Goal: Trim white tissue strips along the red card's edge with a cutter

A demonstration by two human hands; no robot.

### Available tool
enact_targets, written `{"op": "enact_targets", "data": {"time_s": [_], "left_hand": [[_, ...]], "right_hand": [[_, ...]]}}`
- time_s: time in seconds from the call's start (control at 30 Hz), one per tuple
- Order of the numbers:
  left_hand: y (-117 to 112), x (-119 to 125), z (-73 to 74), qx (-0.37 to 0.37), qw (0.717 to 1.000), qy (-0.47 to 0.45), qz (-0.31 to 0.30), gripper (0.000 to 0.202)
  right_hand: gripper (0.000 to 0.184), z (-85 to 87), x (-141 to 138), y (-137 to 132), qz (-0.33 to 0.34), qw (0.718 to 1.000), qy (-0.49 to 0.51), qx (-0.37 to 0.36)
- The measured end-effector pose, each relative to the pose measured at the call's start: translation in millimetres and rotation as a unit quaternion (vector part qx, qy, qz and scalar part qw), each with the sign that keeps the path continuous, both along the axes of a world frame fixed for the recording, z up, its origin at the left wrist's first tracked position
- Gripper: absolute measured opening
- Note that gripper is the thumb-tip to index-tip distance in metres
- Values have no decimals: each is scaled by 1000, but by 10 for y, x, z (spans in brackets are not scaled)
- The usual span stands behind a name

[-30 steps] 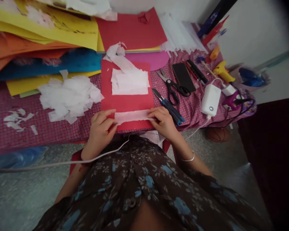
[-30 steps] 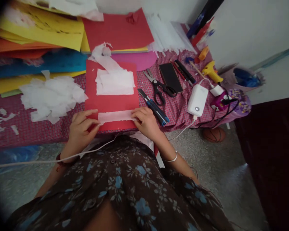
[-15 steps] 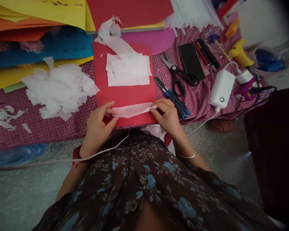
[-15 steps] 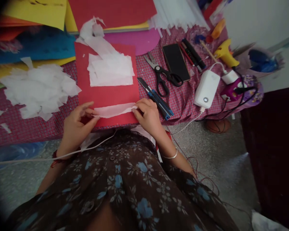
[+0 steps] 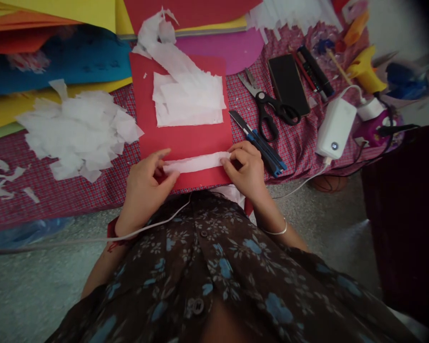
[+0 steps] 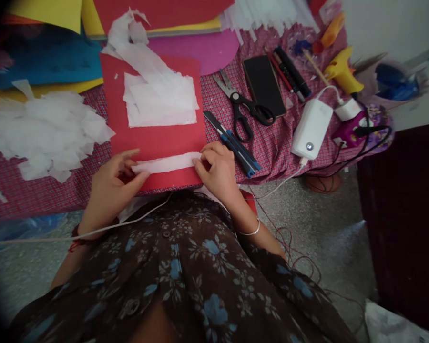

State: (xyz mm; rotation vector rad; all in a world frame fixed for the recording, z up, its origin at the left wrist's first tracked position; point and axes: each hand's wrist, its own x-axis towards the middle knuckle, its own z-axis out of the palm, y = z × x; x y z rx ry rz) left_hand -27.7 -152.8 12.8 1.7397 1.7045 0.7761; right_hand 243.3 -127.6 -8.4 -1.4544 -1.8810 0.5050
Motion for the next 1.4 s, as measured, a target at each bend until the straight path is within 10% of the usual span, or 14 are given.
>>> {"op": "enact_targets", "data": {"time_s": [1.4], "left_hand": [[2,55,-13,12,995,103,0,39]], "right_hand": [[12,-15,-21,4,-16,1000,-24,12]]}}
